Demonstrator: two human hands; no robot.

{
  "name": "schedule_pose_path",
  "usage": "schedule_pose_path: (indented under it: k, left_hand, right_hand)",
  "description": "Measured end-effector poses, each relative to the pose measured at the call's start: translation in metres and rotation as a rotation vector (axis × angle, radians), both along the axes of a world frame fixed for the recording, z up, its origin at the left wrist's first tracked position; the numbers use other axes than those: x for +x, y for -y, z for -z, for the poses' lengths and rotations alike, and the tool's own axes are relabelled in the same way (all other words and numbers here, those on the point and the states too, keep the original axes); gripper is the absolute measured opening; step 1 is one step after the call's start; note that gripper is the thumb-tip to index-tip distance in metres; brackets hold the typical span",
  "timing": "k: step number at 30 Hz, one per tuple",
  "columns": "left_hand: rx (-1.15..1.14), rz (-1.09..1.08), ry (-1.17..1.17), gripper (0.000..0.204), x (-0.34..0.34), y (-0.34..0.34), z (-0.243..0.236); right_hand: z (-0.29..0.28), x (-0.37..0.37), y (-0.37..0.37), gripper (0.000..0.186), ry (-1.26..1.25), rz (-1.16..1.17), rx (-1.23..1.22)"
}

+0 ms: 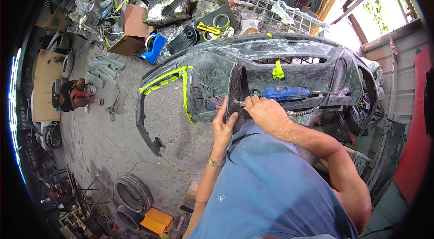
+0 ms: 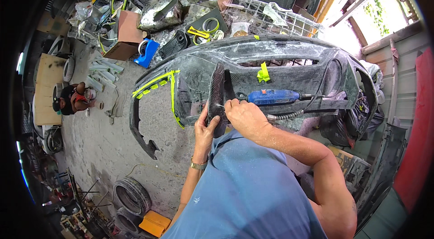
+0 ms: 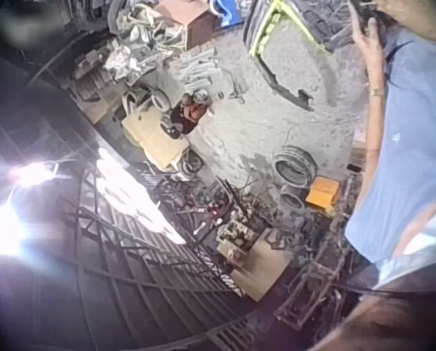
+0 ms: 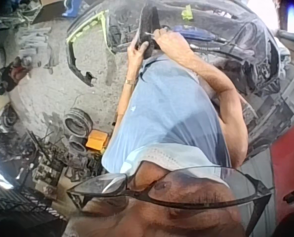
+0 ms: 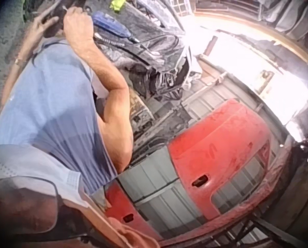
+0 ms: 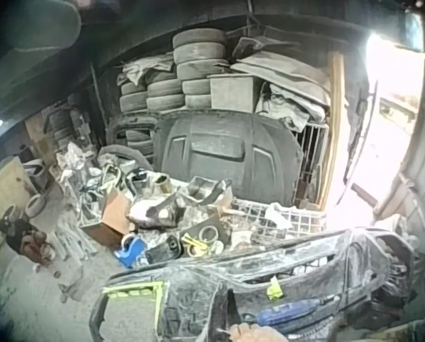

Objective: The recorder uses a rotary tool to trim and sand a carbon fiber component attached to a car bumper.

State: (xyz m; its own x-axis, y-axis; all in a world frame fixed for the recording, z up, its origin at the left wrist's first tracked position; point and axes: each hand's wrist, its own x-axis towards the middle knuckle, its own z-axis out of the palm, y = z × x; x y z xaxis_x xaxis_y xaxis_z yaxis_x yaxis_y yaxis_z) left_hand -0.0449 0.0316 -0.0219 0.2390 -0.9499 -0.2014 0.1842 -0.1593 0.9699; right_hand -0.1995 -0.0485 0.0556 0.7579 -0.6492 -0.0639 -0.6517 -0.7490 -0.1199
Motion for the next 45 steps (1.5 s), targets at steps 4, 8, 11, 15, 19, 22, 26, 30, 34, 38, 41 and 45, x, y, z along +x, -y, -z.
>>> schedule_pose_path:
  k: [4,8,11,15,19,22,26,30,34,38,41,45]
  left_hand:
    - [0.004,0.001,-0.019,0.06,0.001,0.0,0.002]
    - [-0.001,0.042,0.042,0.063,-0.002,0.0,0.0]
    - [0.003,0.046,0.06,0.062,-0.007,0.0,-0.002]
    - [-0.053,0.033,0.115,0.061,-0.014,0.004,-0.007]
    - [-0.125,0.008,0.409,0.056,-0.016,0.006,-0.013]
    - [-0.037,-0.011,0.411,0.052,-0.01,0.009,-0.022]
    - [-0.145,-0.018,0.753,0.048,-0.016,0.01,-0.035]
    - [-0.358,-0.054,1.036,0.045,-0.015,0.011,-0.047]
    - [-0.304,-0.124,0.998,0.044,-0.007,0.018,-0.042]
    - [-0.18,-0.411,0.957,0.04,0.031,0.022,-0.035]
    - [-0.188,-0.463,0.825,0.04,0.034,0.009,-0.031]
    - [-0.072,-0.454,0.282,0.042,0.019,0.003,-0.056]
  right_hand:
    - [0.0,0.002,0.0,0.018,0.007,0.021,0.037]
    - [0.007,-0.001,0.004,0.022,0.006,0.036,0.087]
    - [-0.007,-0.006,0.009,0.019,0.032,0.048,0.181]
    - [-0.012,-0.015,0.007,0.027,0.047,0.106,0.234]
    - [-0.008,-0.019,0.014,0.029,0.045,0.126,0.313]
    - [0.001,-0.014,0.015,0.029,0.143,0.112,0.183]
    - [-0.006,-0.029,0.022,0.032,0.132,0.183,0.375]
    - [-0.001,-0.044,0.035,0.031,0.577,0.36,1.376]
    - [0.003,-0.04,0.026,0.035,0.622,0.287,1.102]
    - [0.013,-0.071,0.022,0.037,0.471,0.361,0.583]
    - [0.01,-0.099,0.028,0.037,0.41,0.455,0.536]
    - [0.004,-0.132,0.045,0.036,0.359,0.574,0.383]
